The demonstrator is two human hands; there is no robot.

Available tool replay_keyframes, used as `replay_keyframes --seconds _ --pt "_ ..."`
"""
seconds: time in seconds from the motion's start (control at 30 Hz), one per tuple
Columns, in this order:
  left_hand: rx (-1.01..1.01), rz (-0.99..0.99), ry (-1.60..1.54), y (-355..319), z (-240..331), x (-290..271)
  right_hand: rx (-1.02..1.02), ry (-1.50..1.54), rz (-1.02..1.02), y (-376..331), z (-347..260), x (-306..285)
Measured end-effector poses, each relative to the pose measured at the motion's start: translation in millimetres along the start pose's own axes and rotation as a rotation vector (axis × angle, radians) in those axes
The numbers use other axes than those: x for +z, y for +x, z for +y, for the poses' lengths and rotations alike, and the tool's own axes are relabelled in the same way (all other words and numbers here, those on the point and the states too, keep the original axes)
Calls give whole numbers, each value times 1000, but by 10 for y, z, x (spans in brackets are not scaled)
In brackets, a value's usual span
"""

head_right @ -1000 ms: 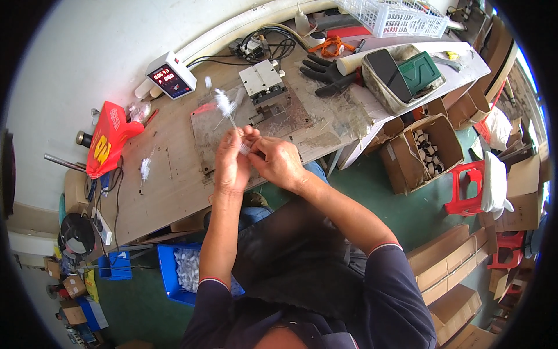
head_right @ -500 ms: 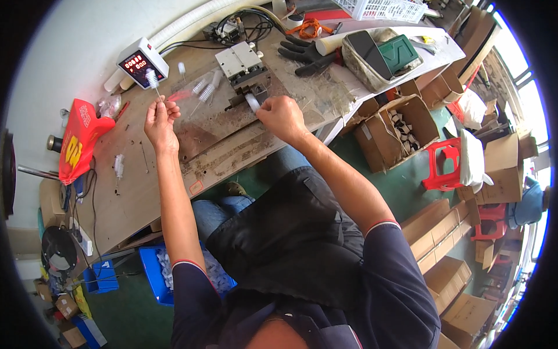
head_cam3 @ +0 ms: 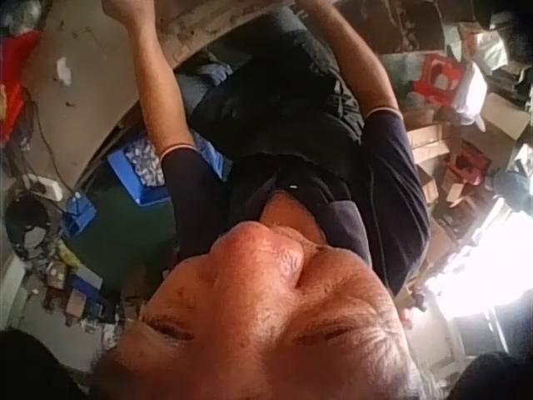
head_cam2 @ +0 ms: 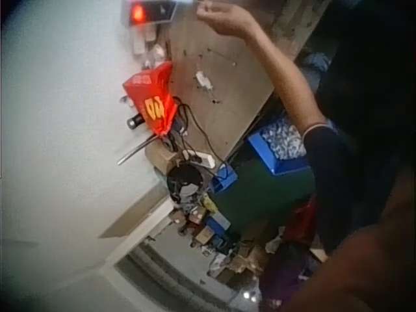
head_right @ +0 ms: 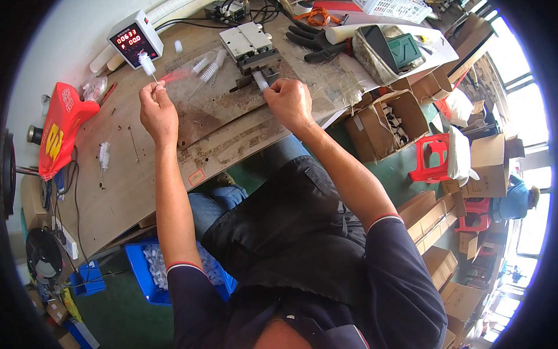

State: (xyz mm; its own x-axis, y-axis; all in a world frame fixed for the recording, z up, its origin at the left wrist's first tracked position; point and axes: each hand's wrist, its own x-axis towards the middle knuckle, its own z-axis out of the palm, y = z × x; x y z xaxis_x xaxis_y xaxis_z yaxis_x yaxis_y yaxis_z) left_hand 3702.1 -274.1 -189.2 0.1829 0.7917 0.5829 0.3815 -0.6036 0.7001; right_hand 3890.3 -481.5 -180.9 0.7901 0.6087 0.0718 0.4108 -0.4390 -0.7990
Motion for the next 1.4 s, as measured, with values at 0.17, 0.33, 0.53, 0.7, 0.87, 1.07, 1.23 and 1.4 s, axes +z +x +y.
replay_keyframes --seconds 0.17,0.33,0.53,0.7,0.87,1.07,1.23,1.4 --pt "34 -54 75 -49 75 20 6 -6 21 24 25 9" --pt "144 -77 11 -127 144 68 6 18 61 18 4 8" --pt "255 -282 -58 -376 394 170 -46 123 85 -50 135 26" --pt "301 -384 -64 -490 617 336 1 292 90 -117 149 36" --pt "418 -420 30 -469 753 421 -18 329 110 -122 117 25" --pt "539 -385 63 -438 714 502 -12 424 122 -101 119 17" --pt "497 -378 197 -552 714 364 -9 461 131 -132 125 -8" --pt "322 -369 119 -723 798 149 -84 543 63 -130 185 -41"
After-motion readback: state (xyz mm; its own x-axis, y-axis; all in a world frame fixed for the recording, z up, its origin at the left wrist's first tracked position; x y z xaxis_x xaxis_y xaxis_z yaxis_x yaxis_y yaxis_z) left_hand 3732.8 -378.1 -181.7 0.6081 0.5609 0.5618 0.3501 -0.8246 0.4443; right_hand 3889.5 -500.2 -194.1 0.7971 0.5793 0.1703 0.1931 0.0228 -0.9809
